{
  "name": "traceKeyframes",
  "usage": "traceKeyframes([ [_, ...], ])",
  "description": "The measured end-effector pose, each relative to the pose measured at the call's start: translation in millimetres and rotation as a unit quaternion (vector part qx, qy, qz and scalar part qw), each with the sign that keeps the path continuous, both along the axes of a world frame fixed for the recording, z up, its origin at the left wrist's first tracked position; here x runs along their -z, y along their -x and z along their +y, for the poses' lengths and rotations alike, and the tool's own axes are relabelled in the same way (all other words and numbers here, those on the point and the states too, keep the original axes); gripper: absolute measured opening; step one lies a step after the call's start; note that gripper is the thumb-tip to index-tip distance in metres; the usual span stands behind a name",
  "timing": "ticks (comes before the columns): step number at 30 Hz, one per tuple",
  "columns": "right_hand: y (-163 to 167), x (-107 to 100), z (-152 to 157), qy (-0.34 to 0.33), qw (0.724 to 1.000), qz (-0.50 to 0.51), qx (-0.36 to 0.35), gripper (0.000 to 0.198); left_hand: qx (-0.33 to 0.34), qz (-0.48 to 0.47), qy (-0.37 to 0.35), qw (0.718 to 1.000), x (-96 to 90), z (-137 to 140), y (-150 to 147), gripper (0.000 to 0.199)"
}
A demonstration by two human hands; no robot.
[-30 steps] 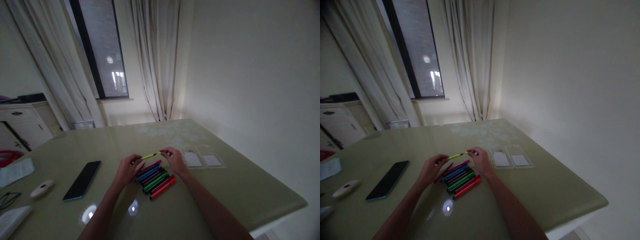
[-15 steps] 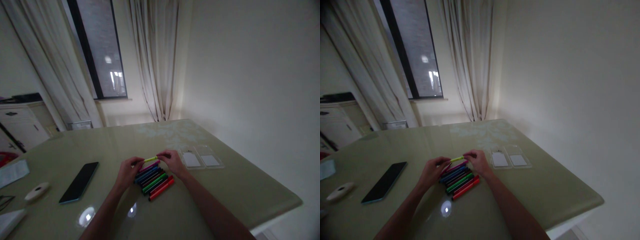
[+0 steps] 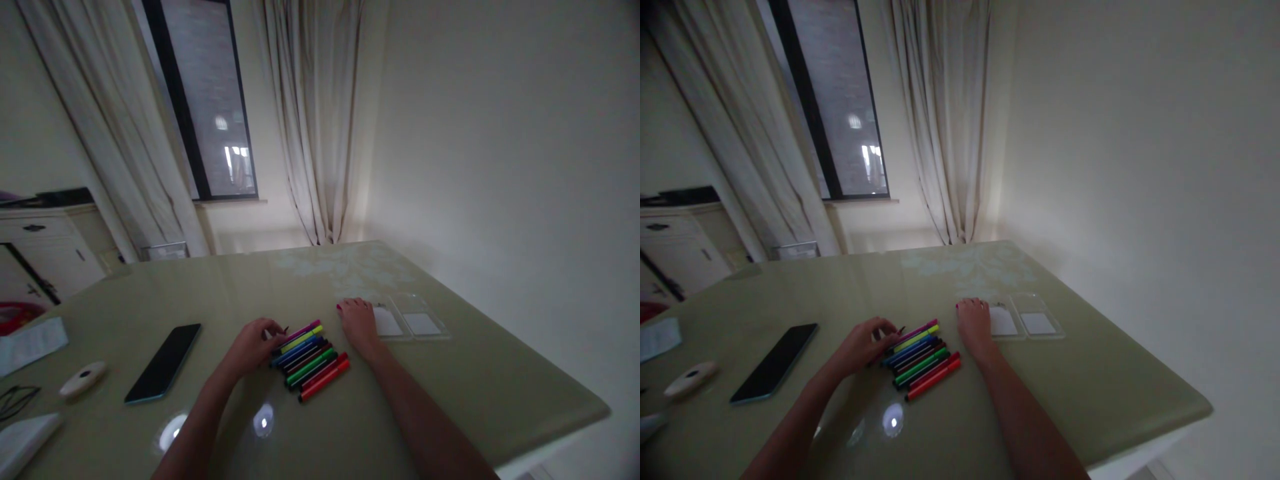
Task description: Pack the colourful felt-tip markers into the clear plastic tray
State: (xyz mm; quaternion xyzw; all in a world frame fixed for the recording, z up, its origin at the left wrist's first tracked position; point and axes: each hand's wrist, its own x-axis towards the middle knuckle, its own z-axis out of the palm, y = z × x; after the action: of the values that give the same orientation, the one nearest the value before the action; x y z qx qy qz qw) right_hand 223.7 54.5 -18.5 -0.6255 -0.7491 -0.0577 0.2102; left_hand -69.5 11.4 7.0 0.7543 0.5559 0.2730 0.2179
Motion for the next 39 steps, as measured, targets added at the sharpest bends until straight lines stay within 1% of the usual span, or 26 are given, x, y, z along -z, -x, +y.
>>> traceKeyframes([
  [3, 3, 1, 1, 0.016, 0.999, -0.033, -0.002, 0.021, 0.013, 0.001, 0.085, 0.996, 2.7, 1, 18, 0.033],
  [5, 3, 0, 1, 0.017, 0.999, -0.033, -0.004, 0.02, 0.032, -0.003, 0.121, 0.992, 5.4, 1, 28, 0.032],
  [7, 3, -2, 0, 0.015, 1.0, 0.0, -0.007, 0.019, 0.036, 0.003, 0.115, 0.993, 7.6, 1, 35, 0.028],
  [9, 6, -5, -3, 0.014, 0.996, 0.087, -0.033, 0.017, 0.016, 0.011, 0.089, 0.996, 8.0, 3, 38, 0.025],
  [10, 8, -7, -4, 0.012, 0.987, 0.149, -0.059, 0.015, 0.0, 0.007, 0.072, 0.997, 7.4, 4, 38, 0.025],
  [11, 11, -9, -6, 0.012, 0.972, 0.215, -0.091, 0.014, -0.018, -0.003, 0.052, 0.998, 6.2, 5, 36, 0.025],
  [13, 17, -13, -9, 0.013, 0.931, 0.331, -0.155, 0.013, -0.048, -0.045, 0.009, 0.998, 2.7, 7, 28, 0.027],
  [14, 20, -15, -11, 0.014, 0.912, 0.37, -0.175, 0.013, -0.054, -0.071, -0.007, 0.996, 0.6, 7, 22, 0.027],
  [16, 25, -19, -14, 0.017, 0.889, 0.414, -0.193, 0.016, -0.045, -0.119, -0.021, 0.992, -3.6, 6, 9, 0.028],
  [18, 27, -22, -16, 0.02, 0.88, 0.432, -0.199, 0.019, -0.026, -0.141, -0.026, 0.989, -6.7, 4, -2, 0.026],
  [20, 28, -23, -17, 0.019, 0.874, 0.441, -0.204, 0.02, -0.016, -0.143, -0.024, 0.989, -8.1, 1, -8, 0.024],
  [23, 29, -24, -19, 0.021, 0.873, 0.442, -0.205, 0.02, -0.009, -0.138, -0.014, 0.99, -7.7, -1, -12, 0.023],
  [29, 36, -21, -24, 0.045, 0.873, 0.435, -0.216, 0.02, 0.028, -0.139, -0.026, 0.99, -6.0, -3, -19, 0.019],
  [31, 37, -21, -24, 0.058, 0.871, 0.434, -0.223, 0.019, 0.027, -0.142, -0.029, 0.989, -6.1, -4, -23, 0.018],
  [35, 36, -22, -23, 0.09, 0.853, 0.461, -0.23, 0.018, 0.006, -0.159, -0.025, 0.987, -7.0, -8, -30, 0.02],
  [39, 34, -27, -23, 0.095, 0.845, 0.473, -0.232, 0.018, -0.022, -0.154, -0.026, 0.987, -7.5, -10, -35, 0.021],
])
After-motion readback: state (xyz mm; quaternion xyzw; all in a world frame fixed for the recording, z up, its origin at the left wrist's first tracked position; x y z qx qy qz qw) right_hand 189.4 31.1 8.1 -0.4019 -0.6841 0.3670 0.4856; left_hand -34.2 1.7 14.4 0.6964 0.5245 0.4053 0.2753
